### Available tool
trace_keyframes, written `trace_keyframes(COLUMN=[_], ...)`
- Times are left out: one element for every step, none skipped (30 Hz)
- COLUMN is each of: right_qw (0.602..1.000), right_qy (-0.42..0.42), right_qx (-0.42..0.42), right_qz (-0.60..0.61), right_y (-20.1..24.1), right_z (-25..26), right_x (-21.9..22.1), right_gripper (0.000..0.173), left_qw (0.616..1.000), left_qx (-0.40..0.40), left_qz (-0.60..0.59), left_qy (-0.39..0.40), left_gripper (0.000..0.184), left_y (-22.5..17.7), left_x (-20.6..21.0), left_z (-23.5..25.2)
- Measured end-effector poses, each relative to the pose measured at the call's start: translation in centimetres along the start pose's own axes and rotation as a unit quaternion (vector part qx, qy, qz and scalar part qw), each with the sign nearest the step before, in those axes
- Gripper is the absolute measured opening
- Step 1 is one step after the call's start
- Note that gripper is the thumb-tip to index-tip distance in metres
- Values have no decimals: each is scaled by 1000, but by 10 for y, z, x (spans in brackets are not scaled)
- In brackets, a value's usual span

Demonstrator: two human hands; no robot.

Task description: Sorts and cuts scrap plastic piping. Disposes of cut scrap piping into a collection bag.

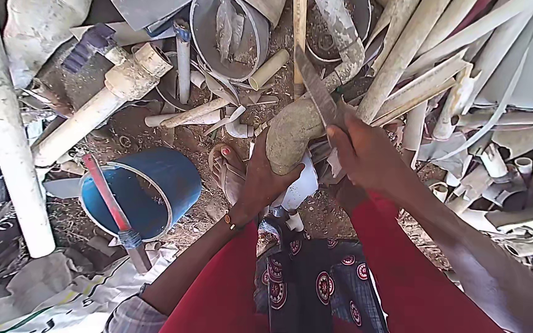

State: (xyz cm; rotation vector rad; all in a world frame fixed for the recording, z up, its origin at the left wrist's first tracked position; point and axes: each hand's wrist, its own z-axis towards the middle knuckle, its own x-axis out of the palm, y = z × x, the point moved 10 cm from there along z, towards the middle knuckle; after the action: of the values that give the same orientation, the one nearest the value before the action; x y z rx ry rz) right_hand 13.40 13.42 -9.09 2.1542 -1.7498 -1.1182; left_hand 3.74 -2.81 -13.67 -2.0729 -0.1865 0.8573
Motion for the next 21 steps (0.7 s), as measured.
trace_keyframes(right_qw=[1000, 999, 999, 997, 995, 992, 989, 989, 990, 991, 990, 990, 991, 992, 993, 993, 992, 992, 990, 989, 987], right_qy=[-17, -25, -26, -24, -16, -6, 6, 0, -30, -59, -86, -104, -105, -99, -93, -95, -102, -110, -122, -130, -132], right_qx=[11, 8, -10, -38, -63, -86, -101, -110, -119, -116, -107, -92, -69, -53, -44, -43, -44, -47, -55, -70, -88], right_qz=[-8, -23, -40, -56, -76, -96, -107, -100, -75, -45, -13, 16, 38, 53, 62, 61, 55, 50, 41, 27, 10], right_y=[-4, -1, 4, 10, 16, 20, 22, 22, 21, 17, 11, 5, -3, -7, -8, -6, -3, 0, 5, 10, 15], right_z=[3, 2, -4, -11, -17, -21, -23, -21, -16, -9, -3, 2, 6, 9, 10, 10, 10, 10, 10, 9, 7], right_x=[-2, 0, 5, 10, 16, 22, 27, 27, 22, 13, 3, -5, -7, -8, -6, -5, -2, 2, 6, 11, 16], right_gripper=[34, 33, 32, 30, 29, 28, 28, 28, 28, 29, 30, 32, 34, 36, 38, 38, 38, 38, 37, 34, 32], left_qw=[1000, 1000, 1000, 1000, 1000, 1000, 1000, 1000, 1000, 1000, 1000, 1000, 1000, 999, 999, 999, 999, 999, 998, 998, 998], left_qx=[-3, -6, -11, -13, -14, -15, -13, -9, -5, -5, -9, -18, -24, -30, -33, -35, -39, -43, -48, -52, -56], left_qz=[-3, -6, -7, -7, -7, -4, 1, 3, 3, 1, -4, -11, -15, -17, -18, -19, -21, -24, -26, -28, -31], left_qy=[1, 2, 3, 5, 4, 2, -1, -4, -7, -8, -5, 0, 3, 7, 10, 12, 12, 13, 14, 17, 18], left_gripper=[102, 102, 101, 101, 101, 101, 101, 101, 100, 100, 100, 101, 101, 102, 102, 102, 101, 100, 99, 98, 97], left_y=[1, 2, 4, 4, 4, 4, 4, 5, 6, 7, 9, 11, 12, 13, 13, 14, 15, 16, 17, 17, 18], left_x=[0, -1, -2, -2, -1, -1, -2, -4, -5, -6, -6, -6, -6, -6, -6, -5, -5, -6, -6, -6, -6], left_z=[0, 1, 0, 0, 1, 1, 1, 2, 3, 4, 4, 4, 4, 4, 5, 5, 5, 5, 5, 6, 6])
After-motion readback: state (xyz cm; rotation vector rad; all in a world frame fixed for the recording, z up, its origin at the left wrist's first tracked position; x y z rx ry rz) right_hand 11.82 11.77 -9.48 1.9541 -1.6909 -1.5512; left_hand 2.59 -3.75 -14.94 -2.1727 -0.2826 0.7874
